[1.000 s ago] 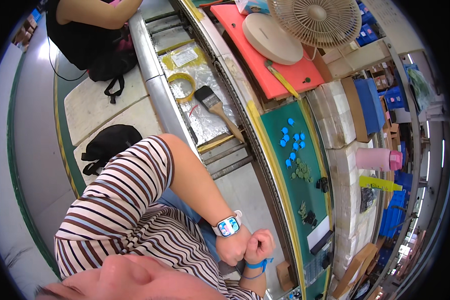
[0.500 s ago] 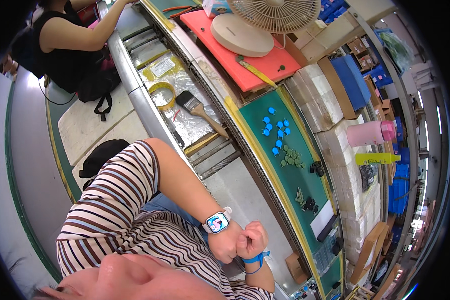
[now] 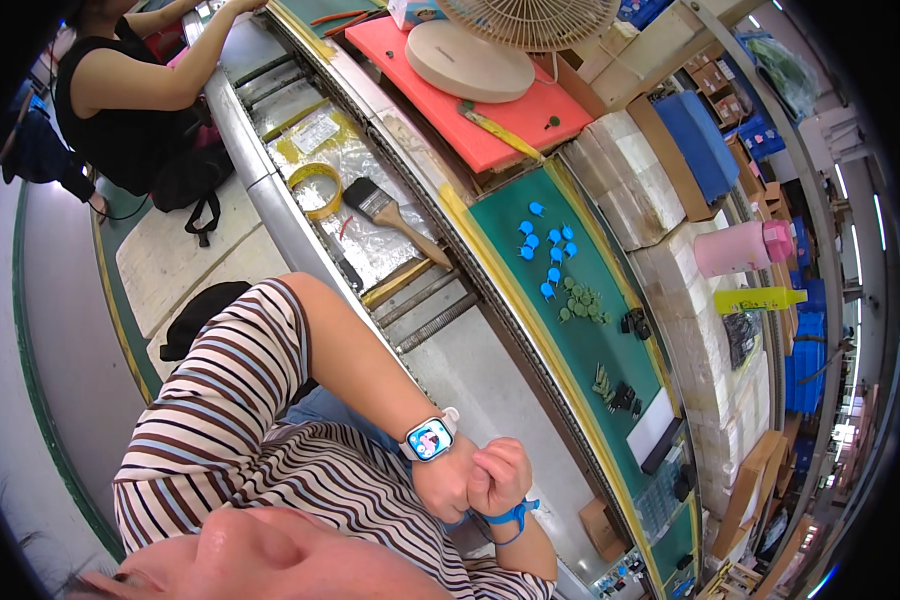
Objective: Assembling electronic components on a printed circuit board on a production line.
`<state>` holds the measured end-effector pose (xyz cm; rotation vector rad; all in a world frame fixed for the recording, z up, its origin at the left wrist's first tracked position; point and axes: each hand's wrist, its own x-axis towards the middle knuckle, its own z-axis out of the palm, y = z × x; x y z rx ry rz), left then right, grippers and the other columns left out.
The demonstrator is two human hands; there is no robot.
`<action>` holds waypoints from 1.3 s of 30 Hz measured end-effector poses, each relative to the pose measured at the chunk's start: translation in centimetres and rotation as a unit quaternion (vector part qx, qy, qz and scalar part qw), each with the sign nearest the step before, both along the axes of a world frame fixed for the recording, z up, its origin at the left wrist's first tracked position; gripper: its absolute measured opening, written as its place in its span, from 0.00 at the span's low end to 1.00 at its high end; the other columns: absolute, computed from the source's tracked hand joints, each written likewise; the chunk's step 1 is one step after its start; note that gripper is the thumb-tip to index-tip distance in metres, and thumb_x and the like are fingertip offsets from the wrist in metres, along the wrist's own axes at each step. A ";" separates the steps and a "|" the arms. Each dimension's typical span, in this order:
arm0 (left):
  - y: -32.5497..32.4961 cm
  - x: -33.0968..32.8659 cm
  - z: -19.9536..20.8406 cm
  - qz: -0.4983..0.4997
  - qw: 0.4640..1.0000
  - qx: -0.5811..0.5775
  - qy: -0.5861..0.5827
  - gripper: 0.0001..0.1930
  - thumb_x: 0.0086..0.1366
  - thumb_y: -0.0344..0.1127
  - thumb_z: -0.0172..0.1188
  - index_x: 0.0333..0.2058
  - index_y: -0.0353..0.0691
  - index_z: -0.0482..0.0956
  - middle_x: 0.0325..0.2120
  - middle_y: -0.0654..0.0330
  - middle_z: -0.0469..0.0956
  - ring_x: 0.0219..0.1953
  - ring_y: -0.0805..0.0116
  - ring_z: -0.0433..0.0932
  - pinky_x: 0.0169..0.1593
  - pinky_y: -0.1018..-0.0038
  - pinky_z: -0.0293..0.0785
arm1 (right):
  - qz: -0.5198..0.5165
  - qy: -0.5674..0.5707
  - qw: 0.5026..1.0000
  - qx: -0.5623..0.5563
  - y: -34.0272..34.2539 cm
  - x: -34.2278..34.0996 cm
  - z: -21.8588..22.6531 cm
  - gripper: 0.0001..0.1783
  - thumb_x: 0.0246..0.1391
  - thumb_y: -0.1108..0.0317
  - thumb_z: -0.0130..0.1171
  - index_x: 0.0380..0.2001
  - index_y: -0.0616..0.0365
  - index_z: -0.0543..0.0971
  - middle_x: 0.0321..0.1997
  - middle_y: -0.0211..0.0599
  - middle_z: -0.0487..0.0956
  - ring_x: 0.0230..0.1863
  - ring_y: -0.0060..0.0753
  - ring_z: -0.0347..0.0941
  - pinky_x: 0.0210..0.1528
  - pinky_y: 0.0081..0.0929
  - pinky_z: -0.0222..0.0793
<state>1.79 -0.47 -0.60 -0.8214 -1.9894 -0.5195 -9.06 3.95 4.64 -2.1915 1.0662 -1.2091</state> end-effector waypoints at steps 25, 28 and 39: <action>0.2 0.1 -0.1 0.001 1.000 0.016 0.010 0.14 0.54 0.38 0.53 0.12 0.45 0.67 0.10 0.62 0.72 0.13 0.62 0.72 0.16 0.69 0.66 | 0.001 0.008 1.000 -0.009 -0.2 0.3 0.1 0.06 0.50 0.71 0.51 0.31 0.60 0.73 0.27 0.40 0.71 0.24 0.39 0.68 0.26 0.30 0.68; 0.2 0.0 -0.2 -0.009 1.000 0.009 0.013 0.14 0.54 0.38 0.53 0.11 0.45 0.67 0.10 0.62 0.72 0.13 0.62 0.72 0.16 0.69 0.66 | -0.001 0.014 1.000 0.000 0.1 -0.1 -0.1 0.06 0.50 0.71 0.51 0.32 0.60 0.73 0.28 0.40 0.72 0.24 0.40 0.69 0.26 0.31 0.68; -0.1 0.2 0.0 -0.009 1.000 0.017 -0.013 0.15 0.55 0.39 0.53 0.12 0.44 0.67 0.10 0.62 0.71 0.13 0.62 0.71 0.18 0.69 0.67 | 0.000 0.009 1.000 -0.015 -0.5 0.0 -0.1 0.06 0.49 0.72 0.52 0.32 0.60 0.73 0.28 0.42 0.73 0.25 0.41 0.70 0.26 0.31 0.69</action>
